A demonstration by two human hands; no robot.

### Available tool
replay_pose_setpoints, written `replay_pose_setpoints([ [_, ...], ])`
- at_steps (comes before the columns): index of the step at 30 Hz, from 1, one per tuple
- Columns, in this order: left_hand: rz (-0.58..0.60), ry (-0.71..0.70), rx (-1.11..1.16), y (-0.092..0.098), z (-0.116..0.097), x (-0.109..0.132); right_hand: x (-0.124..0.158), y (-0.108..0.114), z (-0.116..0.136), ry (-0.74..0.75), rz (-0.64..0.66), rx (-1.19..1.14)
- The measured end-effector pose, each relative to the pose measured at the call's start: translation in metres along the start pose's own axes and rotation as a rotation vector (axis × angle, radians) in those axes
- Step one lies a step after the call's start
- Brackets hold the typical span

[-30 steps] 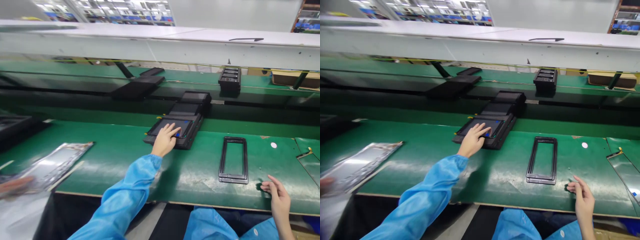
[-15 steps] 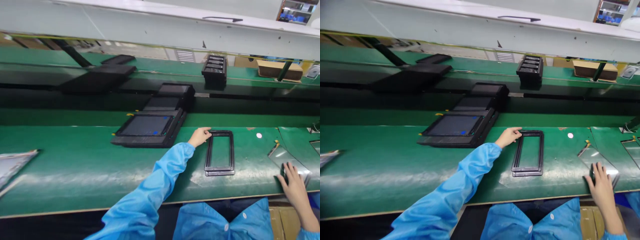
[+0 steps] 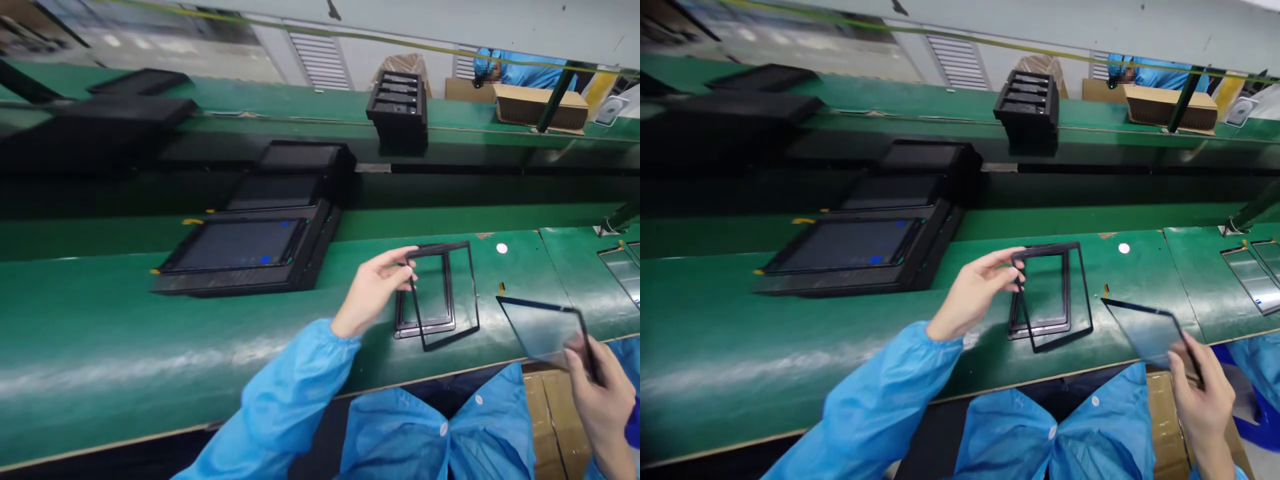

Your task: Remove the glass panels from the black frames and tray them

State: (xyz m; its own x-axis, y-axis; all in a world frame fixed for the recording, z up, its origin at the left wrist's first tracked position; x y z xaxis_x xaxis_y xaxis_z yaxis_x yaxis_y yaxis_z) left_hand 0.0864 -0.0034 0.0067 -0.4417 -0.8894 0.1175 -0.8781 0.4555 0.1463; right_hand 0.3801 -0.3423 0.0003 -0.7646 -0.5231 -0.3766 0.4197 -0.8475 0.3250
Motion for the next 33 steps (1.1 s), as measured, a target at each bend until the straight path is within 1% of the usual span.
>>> replay_pose_setpoints([
  [1, 0.02, -0.015, 0.028, -0.009, -0.004, 0.008, -0.001, -0.009, 0.007, -0.093, -0.042, -0.109],
  [2, 0.036, -0.03, 0.047, -0.018, -0.008, 0.016, -0.001, -0.021, 0.012, -0.19, -0.043, -0.223],
  [4, 0.049, -0.063, 0.083, -0.031, -0.013, 0.029, 0.004, -0.053, 0.018, -0.356, 0.027, -0.424],
  [5, 0.048, -0.078, 0.1, -0.035, -0.015, 0.034, 0.008, -0.069, 0.021, -0.414, 0.075, -0.5],
  [7, 0.042, -0.099, 0.133, -0.04, -0.017, 0.041, 0.016, -0.091, 0.023, -0.48, 0.131, -0.602],
  [10, 0.039, -0.117, 0.161, -0.042, -0.019, 0.047, 0.027, -0.108, 0.02, -0.523, 0.157, -0.666],
  [14, 0.027, -0.133, 0.154, -0.04, -0.021, 0.052, 0.033, -0.114, 0.02, -0.538, 0.185, -0.674],
  [21, 0.018, -0.15, 0.147, -0.042, -0.026, 0.058, 0.032, -0.114, 0.026, -0.5, 0.195, -0.636],
  [24, 0.056, -0.116, 0.176, -0.044, -0.024, 0.06, 0.033, -0.113, 0.027, -0.483, 0.188, -0.612],
  [28, 0.131, -0.029, 0.23, -0.047, -0.018, 0.061, 0.034, -0.113, 0.03, -0.479, 0.168, -0.597],
  [33, 0.128, -0.001, 0.258, -0.049, -0.014, 0.062, 0.034, -0.115, 0.034, -0.491, 0.165, -0.606],
])
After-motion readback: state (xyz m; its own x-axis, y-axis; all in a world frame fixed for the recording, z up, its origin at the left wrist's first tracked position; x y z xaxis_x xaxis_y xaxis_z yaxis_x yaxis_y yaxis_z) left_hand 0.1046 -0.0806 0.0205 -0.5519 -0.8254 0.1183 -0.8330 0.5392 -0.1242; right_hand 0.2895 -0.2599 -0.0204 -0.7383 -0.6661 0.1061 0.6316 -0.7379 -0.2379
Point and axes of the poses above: each hand's wrist, its own x-axis away from the middle knuckle, its own y-axis out of the back of the hand, z = x × y, the point moved 6 cm from there along -x, towards the middle knuckle, and after that the axes turned 15 degrees about -x, right-handed, at the moved point
